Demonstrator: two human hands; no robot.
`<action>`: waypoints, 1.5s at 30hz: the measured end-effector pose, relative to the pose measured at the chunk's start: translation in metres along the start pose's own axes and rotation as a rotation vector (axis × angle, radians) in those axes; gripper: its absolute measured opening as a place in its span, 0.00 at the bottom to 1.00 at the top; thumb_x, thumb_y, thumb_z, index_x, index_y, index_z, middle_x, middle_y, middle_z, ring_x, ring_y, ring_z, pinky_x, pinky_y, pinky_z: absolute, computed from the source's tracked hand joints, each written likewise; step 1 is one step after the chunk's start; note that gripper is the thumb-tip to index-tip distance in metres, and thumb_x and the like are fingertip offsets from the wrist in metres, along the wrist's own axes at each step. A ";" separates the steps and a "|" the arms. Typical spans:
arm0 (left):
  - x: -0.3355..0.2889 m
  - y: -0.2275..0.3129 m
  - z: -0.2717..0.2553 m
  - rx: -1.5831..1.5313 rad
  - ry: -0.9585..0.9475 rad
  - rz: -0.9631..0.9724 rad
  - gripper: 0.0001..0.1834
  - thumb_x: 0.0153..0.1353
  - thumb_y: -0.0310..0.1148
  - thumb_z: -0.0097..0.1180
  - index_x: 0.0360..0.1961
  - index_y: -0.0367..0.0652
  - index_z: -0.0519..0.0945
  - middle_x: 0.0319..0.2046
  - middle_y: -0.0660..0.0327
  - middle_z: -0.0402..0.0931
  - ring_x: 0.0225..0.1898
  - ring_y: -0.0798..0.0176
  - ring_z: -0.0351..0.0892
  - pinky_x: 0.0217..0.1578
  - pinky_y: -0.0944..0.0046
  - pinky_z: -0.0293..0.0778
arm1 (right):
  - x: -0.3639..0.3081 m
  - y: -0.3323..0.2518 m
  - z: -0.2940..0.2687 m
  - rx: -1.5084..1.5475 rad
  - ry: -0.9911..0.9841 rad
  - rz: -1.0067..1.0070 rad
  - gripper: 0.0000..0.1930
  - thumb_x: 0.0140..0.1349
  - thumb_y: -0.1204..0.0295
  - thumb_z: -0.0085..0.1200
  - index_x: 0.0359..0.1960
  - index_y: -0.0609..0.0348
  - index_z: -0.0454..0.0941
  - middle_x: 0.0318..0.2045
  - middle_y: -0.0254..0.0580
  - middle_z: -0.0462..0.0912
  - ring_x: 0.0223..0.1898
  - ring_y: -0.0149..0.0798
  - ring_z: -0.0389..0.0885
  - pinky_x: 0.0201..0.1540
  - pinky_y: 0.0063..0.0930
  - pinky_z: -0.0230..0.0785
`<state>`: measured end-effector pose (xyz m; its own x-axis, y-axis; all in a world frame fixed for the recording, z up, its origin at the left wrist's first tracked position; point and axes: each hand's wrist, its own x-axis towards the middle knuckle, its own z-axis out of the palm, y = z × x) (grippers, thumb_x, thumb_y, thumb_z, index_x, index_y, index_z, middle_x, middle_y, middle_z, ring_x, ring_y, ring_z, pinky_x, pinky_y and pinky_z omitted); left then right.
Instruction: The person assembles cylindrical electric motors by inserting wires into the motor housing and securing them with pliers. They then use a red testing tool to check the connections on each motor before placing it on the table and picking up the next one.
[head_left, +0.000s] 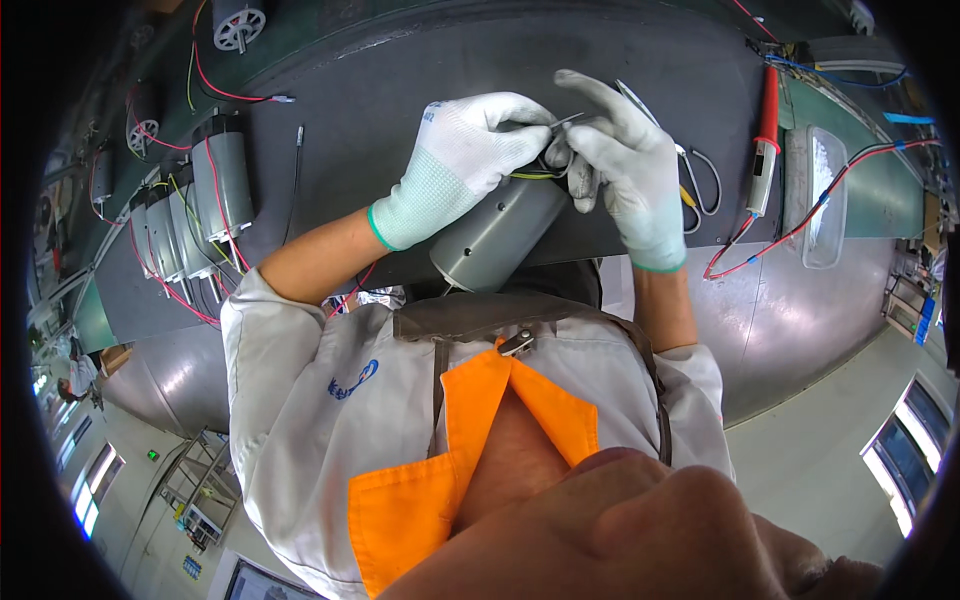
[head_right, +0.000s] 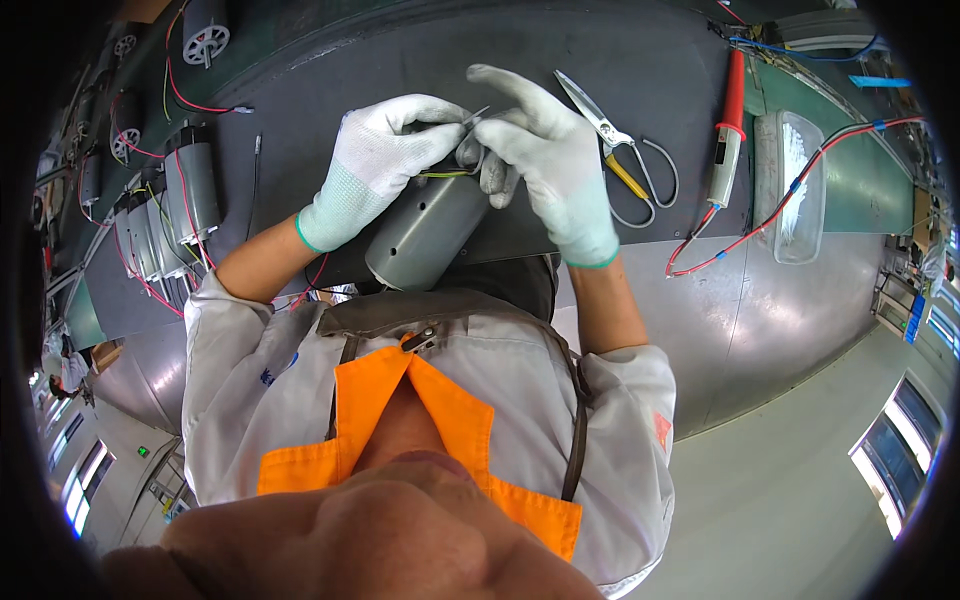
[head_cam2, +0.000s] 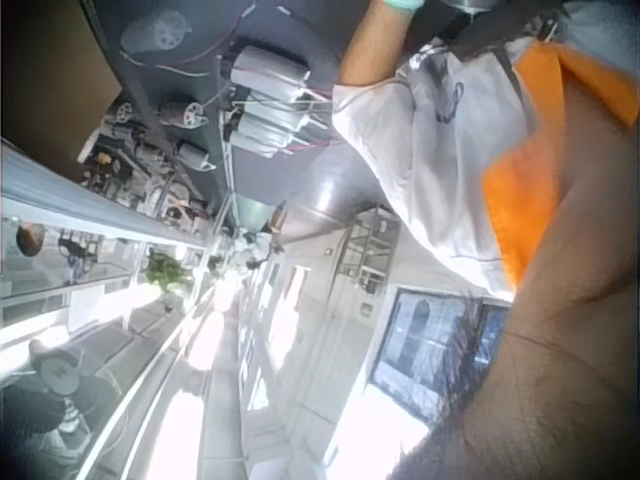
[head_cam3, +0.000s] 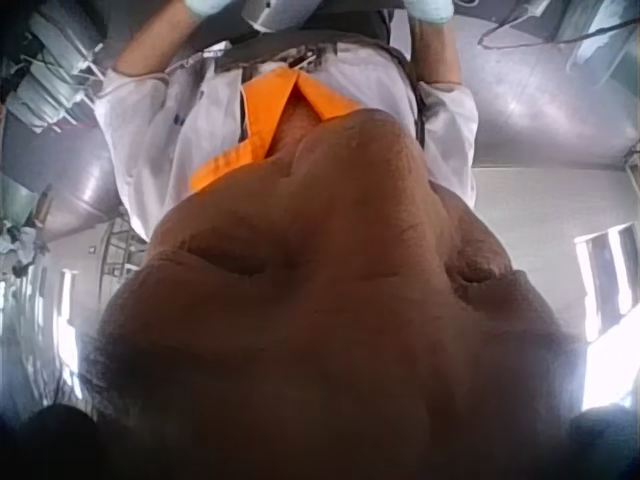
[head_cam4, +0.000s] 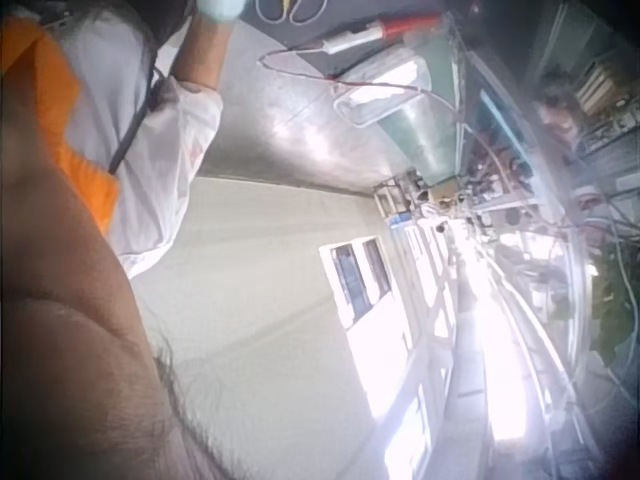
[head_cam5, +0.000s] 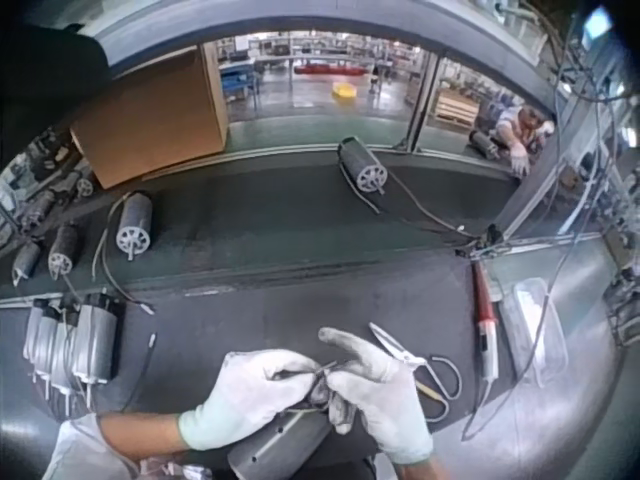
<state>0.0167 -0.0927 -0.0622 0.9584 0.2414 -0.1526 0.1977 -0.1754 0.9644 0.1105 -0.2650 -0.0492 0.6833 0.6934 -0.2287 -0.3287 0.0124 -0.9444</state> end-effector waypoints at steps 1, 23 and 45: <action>0.000 0.000 -0.001 0.059 0.012 0.004 0.12 0.69 0.32 0.62 0.49 0.38 0.87 0.32 0.67 0.86 0.28 0.81 0.76 0.27 0.77 0.72 | -0.004 0.007 0.002 0.074 0.041 -0.071 0.24 0.68 0.80 0.52 0.66 0.72 0.71 0.28 0.44 0.85 0.20 0.25 0.78 0.22 0.18 0.71; 0.003 -0.002 -0.002 0.182 0.000 0.026 0.13 0.68 0.33 0.61 0.48 0.39 0.87 0.32 0.67 0.86 0.25 0.82 0.74 0.25 0.76 0.71 | -0.010 0.017 0.005 0.106 0.120 -0.112 0.26 0.70 0.80 0.50 0.69 0.70 0.66 0.32 0.45 0.86 0.23 0.25 0.81 0.24 0.18 0.74; 0.001 0.004 0.004 0.112 -0.032 0.122 0.10 0.68 0.28 0.62 0.47 0.36 0.87 0.40 0.61 0.87 0.35 0.74 0.83 0.36 0.71 0.79 | 0.001 -0.007 -0.008 -0.179 -0.059 0.138 0.26 0.67 0.79 0.54 0.67 0.65 0.72 0.27 0.39 0.85 0.20 0.23 0.78 0.23 0.16 0.73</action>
<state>0.0194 -0.0964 -0.0594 0.9824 0.1815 -0.0439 0.0990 -0.3069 0.9466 0.1191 -0.2698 -0.0446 0.5987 0.7207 -0.3495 -0.2923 -0.2096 -0.9331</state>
